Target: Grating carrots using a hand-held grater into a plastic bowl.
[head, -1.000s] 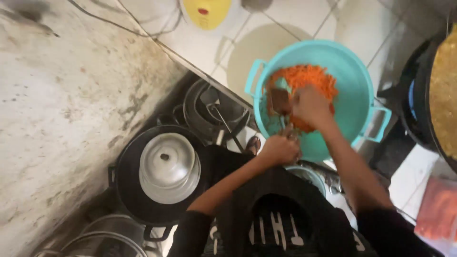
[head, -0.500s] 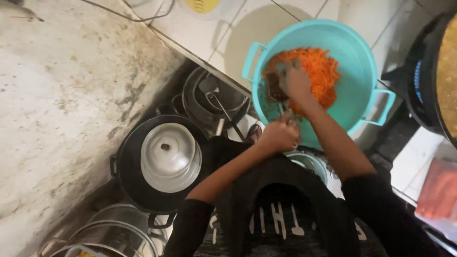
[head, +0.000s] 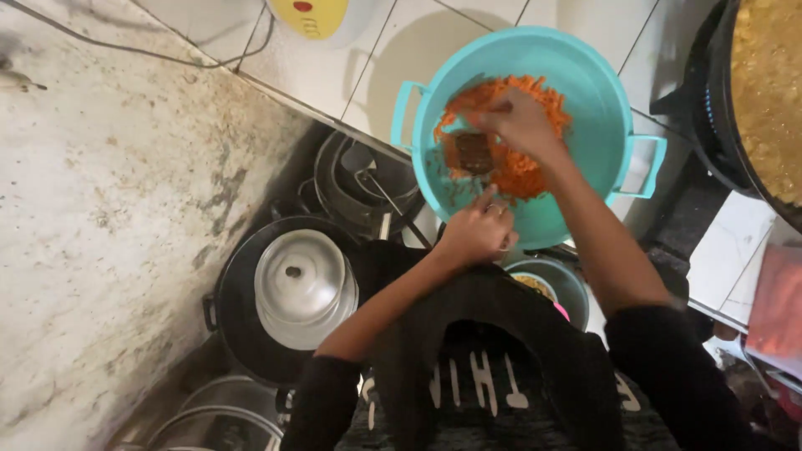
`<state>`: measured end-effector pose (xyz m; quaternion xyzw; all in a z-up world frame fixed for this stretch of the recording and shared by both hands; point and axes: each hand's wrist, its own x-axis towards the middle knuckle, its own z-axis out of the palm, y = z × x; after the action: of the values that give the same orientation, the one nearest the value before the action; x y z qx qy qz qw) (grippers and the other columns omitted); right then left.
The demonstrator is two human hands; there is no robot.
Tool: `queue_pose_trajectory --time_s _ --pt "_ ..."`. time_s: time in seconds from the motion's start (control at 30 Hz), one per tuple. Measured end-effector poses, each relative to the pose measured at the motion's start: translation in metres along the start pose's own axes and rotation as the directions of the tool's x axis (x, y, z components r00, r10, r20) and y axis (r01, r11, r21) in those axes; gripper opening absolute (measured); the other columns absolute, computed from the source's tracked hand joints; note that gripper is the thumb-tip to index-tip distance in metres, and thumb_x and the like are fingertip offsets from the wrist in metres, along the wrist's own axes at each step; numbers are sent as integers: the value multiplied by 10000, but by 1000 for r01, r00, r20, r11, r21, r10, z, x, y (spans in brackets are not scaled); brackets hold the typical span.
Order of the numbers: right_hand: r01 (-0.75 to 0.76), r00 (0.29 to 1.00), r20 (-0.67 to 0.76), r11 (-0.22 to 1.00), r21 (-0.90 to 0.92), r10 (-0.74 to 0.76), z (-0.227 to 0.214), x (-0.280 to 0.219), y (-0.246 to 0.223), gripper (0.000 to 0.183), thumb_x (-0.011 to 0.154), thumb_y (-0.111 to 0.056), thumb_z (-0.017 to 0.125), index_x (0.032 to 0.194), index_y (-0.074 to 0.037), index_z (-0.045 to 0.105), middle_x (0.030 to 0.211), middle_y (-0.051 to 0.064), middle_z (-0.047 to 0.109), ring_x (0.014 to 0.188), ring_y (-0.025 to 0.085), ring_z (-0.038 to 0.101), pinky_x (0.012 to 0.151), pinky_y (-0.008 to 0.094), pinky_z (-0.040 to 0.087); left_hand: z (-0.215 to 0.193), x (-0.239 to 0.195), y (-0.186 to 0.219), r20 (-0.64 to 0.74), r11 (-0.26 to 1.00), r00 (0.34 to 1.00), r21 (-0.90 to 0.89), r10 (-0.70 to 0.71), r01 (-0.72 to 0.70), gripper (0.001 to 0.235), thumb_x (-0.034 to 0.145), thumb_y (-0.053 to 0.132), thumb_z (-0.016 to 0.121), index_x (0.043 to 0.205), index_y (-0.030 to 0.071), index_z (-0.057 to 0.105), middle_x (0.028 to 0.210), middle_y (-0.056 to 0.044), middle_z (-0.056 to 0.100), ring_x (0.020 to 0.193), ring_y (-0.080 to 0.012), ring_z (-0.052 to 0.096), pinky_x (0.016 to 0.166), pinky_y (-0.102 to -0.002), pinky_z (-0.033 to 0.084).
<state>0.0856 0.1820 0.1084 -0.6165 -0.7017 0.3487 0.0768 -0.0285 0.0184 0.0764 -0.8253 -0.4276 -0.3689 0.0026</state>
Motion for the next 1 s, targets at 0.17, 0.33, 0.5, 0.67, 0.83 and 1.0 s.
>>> queue_pose_trajectory --time_s 0.17,0.33,0.5,0.67,0.83,1.0 --pt "151 989 42 941 -303 -145 -5 -39 33 368 929 -377 683 1128 -78 767 1084 257 700 1037 510 670 891 602 522 33 -17 29 -41 998 999 63 18 -15 311 764 370 590 730 76 687 831 -189 695 1066 -455 699 900 -506 598" --pt "218 969 -37 916 -337 -244 -13 -84 38 325 1055 -190 614 1236 75 661 1128 328 578 876 516 691 674 557 585 16 -6 28 -58 997 998 69 26 -22 356 842 371 486 682 99 650 797 -162 661 1008 -416 703 853 -481 610" --pt "139 987 -48 971 -193 -151 -13 -105 47 353 1036 -249 651 1291 -6 630 1208 254 564 976 492 675 741 597 578 7 0 20 -119 995 989 68 84 -77 304 856 313 583 643 104 641 689 -133 629 899 -381 714 886 -470 604" --pt "236 916 -301 964 -126 -264 -31 -106 55 272 1018 -131 723 1223 45 697 1088 257 627 1045 494 628 867 545 522 -16 11 -6 -121 994 991 -85 58 -68 240 909 265 604 740 99 639 760 -115 678 906 -328 732 916 -385 584" --pt "127 915 -389 992 17 -111 -47 -122 53 227 989 -120 739 1210 -72 717 1079 186 598 1015 454 633 834 503 517 -138 74 -20 230 906 973 -418 30 70 267 962 237 595 731 112 543 743 -114 663 810 -350 742 668 -436 604" --pt "68 934 -357 991 115 -23 -38 -135 57 234 967 -146 735 1196 -98 730 1081 211 640 1055 479 622 849 541 527 -73 60 -52 583 752 773 -620 252 223 151 944 192 604 803 148 572 741 -63 632 749 -319 713 689 -447 560"
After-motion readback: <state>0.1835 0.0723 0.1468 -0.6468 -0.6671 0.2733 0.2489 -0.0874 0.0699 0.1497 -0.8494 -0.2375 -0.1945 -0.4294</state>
